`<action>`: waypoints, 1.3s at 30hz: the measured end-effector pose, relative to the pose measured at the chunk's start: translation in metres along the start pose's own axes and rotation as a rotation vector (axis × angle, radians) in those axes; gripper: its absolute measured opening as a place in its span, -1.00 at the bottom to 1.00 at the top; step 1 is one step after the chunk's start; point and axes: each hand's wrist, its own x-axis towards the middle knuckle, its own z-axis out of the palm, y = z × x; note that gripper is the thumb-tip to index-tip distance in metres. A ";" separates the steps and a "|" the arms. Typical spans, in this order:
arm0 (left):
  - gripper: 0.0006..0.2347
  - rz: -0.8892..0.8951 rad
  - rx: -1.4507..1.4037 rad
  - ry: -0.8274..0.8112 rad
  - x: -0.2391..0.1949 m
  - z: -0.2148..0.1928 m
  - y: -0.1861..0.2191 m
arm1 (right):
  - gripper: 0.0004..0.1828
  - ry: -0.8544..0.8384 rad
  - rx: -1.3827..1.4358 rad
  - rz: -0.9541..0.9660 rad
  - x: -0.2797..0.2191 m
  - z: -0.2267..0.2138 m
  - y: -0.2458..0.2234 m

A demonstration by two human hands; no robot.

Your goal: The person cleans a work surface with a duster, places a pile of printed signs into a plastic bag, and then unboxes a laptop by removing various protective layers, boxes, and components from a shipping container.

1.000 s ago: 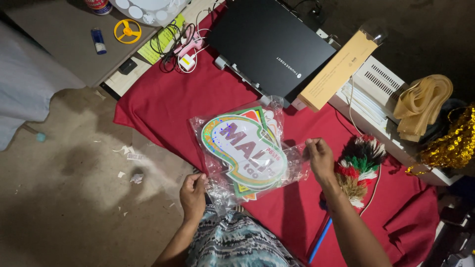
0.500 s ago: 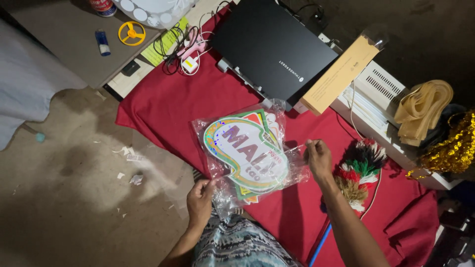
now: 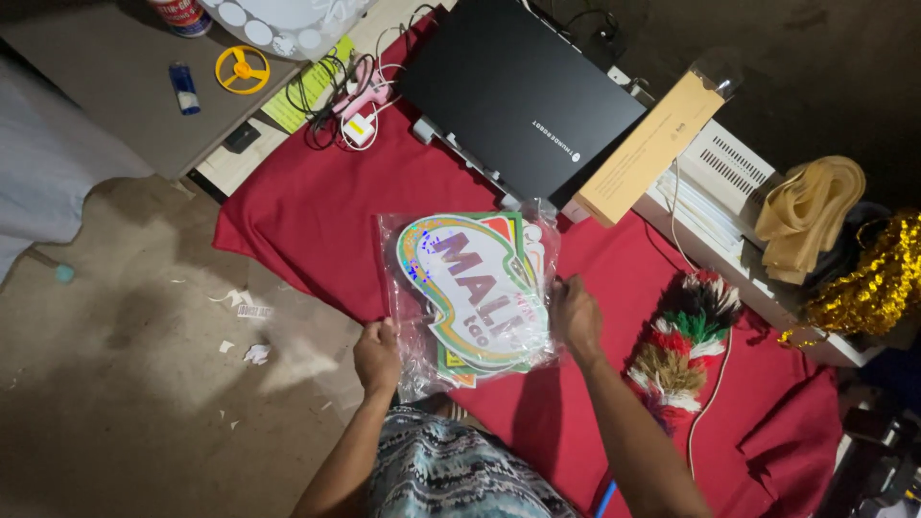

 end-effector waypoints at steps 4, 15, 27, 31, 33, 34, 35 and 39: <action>-0.75 0.225 0.292 0.084 -0.003 0.000 0.009 | -0.71 0.082 -0.071 -0.079 -0.002 0.004 -0.003; -0.89 0.607 0.620 0.040 -0.003 0.011 0.056 | -0.89 0.094 -0.022 -0.418 0.008 0.002 0.001; -0.79 0.425 -0.197 -0.069 0.005 -0.047 0.050 | -0.65 -0.051 0.361 -0.135 0.006 -0.004 0.059; -0.77 0.554 0.022 0.168 -0.046 -0.069 0.105 | -0.52 0.110 0.482 -0.122 -0.030 -0.022 0.012; -0.76 0.391 0.529 -0.332 -0.072 -0.062 0.146 | -0.18 -0.014 0.397 -0.081 -0.053 -0.045 -0.052; -0.76 0.390 0.529 -0.332 -0.072 -0.049 0.137 | -0.18 -0.015 0.396 -0.081 -0.048 -0.037 -0.054; -0.64 0.703 0.478 -0.237 -0.072 -0.037 0.129 | -0.10 0.056 0.083 -0.302 -0.044 -0.030 -0.056; -0.40 0.896 0.645 -0.113 -0.041 -0.006 0.124 | 0.06 -0.025 -0.250 -0.432 -0.026 -0.013 -0.070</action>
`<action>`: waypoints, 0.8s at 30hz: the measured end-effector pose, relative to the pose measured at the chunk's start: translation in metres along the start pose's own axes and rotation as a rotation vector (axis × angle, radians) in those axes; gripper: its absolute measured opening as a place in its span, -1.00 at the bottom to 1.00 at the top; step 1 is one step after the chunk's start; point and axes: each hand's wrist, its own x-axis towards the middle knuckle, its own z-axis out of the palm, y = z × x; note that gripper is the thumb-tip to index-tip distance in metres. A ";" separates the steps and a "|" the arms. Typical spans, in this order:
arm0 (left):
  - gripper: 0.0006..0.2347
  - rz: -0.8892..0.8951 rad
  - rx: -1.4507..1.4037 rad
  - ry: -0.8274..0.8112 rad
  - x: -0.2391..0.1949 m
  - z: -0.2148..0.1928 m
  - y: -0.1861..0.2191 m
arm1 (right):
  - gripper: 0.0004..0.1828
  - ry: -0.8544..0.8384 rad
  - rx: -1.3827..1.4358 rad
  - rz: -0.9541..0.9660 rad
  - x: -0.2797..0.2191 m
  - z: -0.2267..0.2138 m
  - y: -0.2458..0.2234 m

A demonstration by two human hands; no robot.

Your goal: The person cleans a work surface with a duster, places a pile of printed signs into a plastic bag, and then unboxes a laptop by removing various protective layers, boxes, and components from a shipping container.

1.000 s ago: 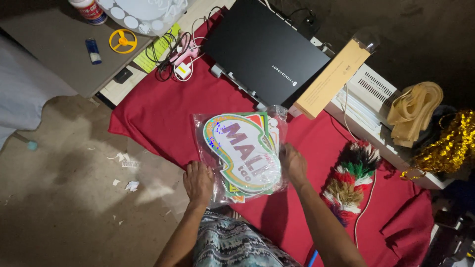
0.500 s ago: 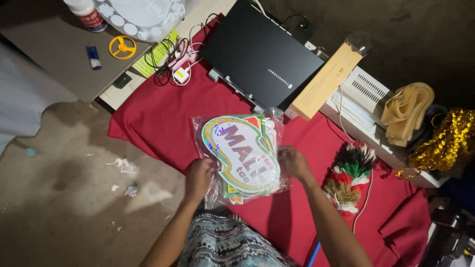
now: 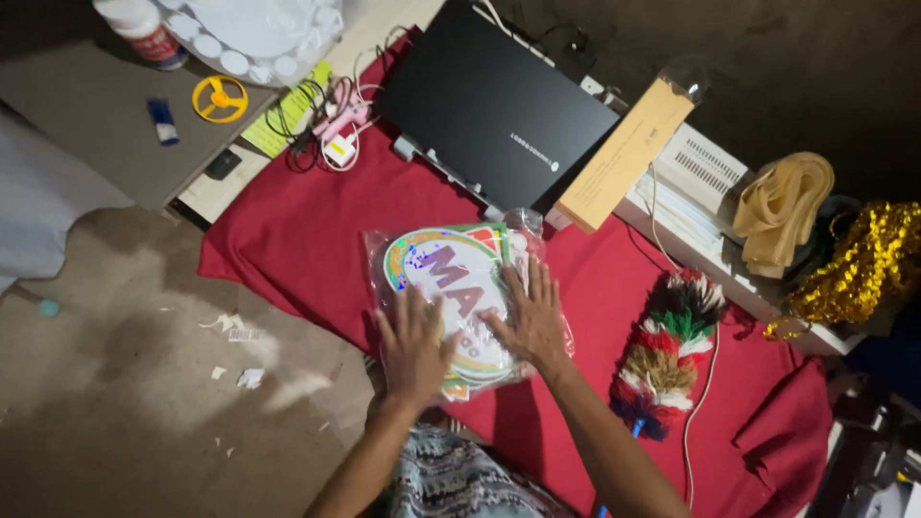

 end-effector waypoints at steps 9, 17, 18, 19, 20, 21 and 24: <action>-0.30 -0.117 -0.245 0.051 0.004 0.020 -0.024 | 0.04 -0.006 0.219 -0.004 0.003 0.005 0.001; -0.33 -0.082 -0.328 0.118 0.003 0.036 -0.031 | 0.06 -0.029 0.286 0.034 0.006 0.000 -0.002; -0.34 -0.086 -0.348 0.124 0.002 0.038 -0.031 | 0.06 -0.035 0.293 0.049 0.006 0.000 -0.003; -0.34 -0.081 -0.350 0.123 0.001 0.040 -0.033 | 0.06 -0.032 0.292 0.052 0.007 0.007 0.003; -0.34 -0.082 -0.347 0.121 0.000 0.042 -0.034 | 0.02 -0.044 0.271 0.035 0.007 0.014 0.009; -0.34 -0.084 -0.342 0.122 -0.001 0.044 -0.036 | -0.02 -0.056 0.250 0.015 0.007 0.020 0.015; -0.36 -0.105 -0.357 0.003 -0.005 0.047 -0.047 | -0.05 -0.083 0.427 -0.054 0.007 0.034 0.044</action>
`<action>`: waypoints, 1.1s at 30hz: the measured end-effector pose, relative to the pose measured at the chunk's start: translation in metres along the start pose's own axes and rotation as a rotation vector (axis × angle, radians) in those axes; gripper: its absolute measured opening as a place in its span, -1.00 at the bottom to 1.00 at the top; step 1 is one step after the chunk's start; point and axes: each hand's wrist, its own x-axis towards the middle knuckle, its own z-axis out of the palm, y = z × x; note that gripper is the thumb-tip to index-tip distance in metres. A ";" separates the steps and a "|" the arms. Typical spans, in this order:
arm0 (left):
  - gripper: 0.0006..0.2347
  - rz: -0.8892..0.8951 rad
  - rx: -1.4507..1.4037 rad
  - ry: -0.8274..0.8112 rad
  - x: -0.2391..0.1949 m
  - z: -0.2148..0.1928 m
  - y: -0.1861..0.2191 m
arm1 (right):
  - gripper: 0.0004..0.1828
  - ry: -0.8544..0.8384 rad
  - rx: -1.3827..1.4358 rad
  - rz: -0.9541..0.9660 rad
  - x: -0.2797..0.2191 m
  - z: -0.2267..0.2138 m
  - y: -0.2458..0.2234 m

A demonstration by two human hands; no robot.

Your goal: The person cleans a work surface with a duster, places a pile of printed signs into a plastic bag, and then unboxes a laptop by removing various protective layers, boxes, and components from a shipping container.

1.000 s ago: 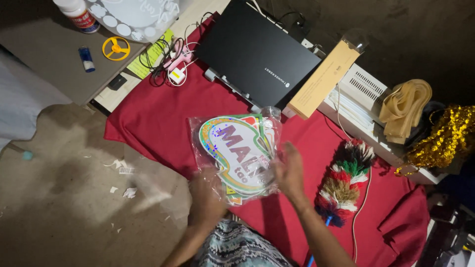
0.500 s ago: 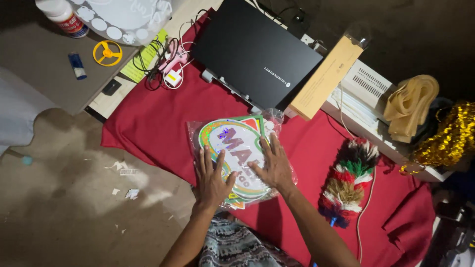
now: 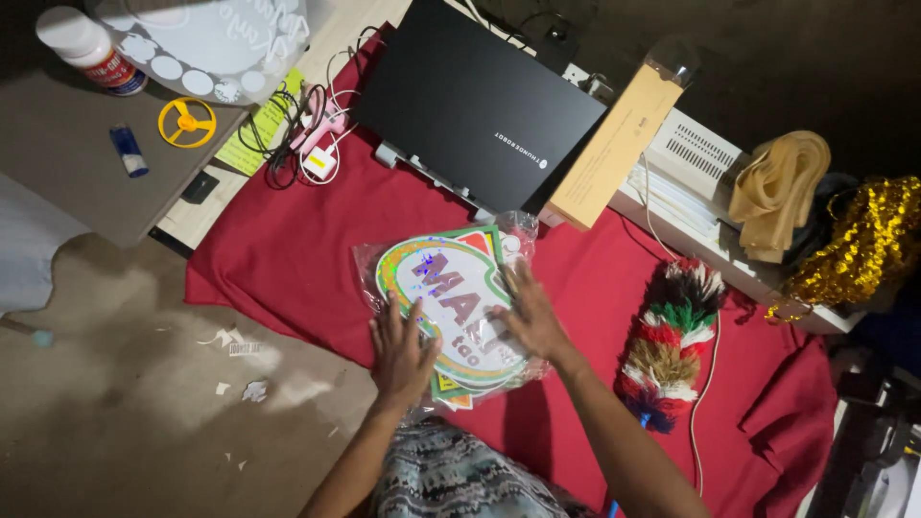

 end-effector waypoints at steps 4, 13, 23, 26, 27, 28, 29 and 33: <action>-0.33 -0.026 -0.090 0.246 -0.025 -0.031 0.007 | -0.12 0.296 0.351 0.378 -0.022 -0.032 -0.034; -0.51 -0.203 -0.180 -0.213 -0.055 0.057 -0.036 | -0.27 0.025 0.330 0.404 -0.036 0.013 -0.001; -0.51 -0.732 -1.422 -0.453 -0.004 -0.009 -0.018 | -0.22 -0.130 0.688 0.748 -0.048 -0.003 -0.044; -0.51 -0.890 -1.519 -0.669 0.006 -0.020 -0.019 | -0.20 -0.133 0.946 0.791 -0.052 0.004 -0.042; -0.51 -0.940 -1.567 -0.761 0.008 -0.024 -0.022 | -0.19 -0.145 0.973 0.796 -0.054 0.011 -0.041; -0.51 -0.939 -1.555 -0.784 0.003 -0.021 -0.030 | -0.19 -0.124 0.982 0.805 -0.060 0.013 -0.046; -0.49 -0.945 -1.565 -0.800 0.004 -0.019 -0.039 | -0.18 -0.119 0.878 0.752 -0.062 0.015 -0.052; -0.50 -1.027 -1.553 -0.854 -0.004 0.012 -0.086 | -0.23 -0.021 0.659 0.794 -0.074 0.007 -0.105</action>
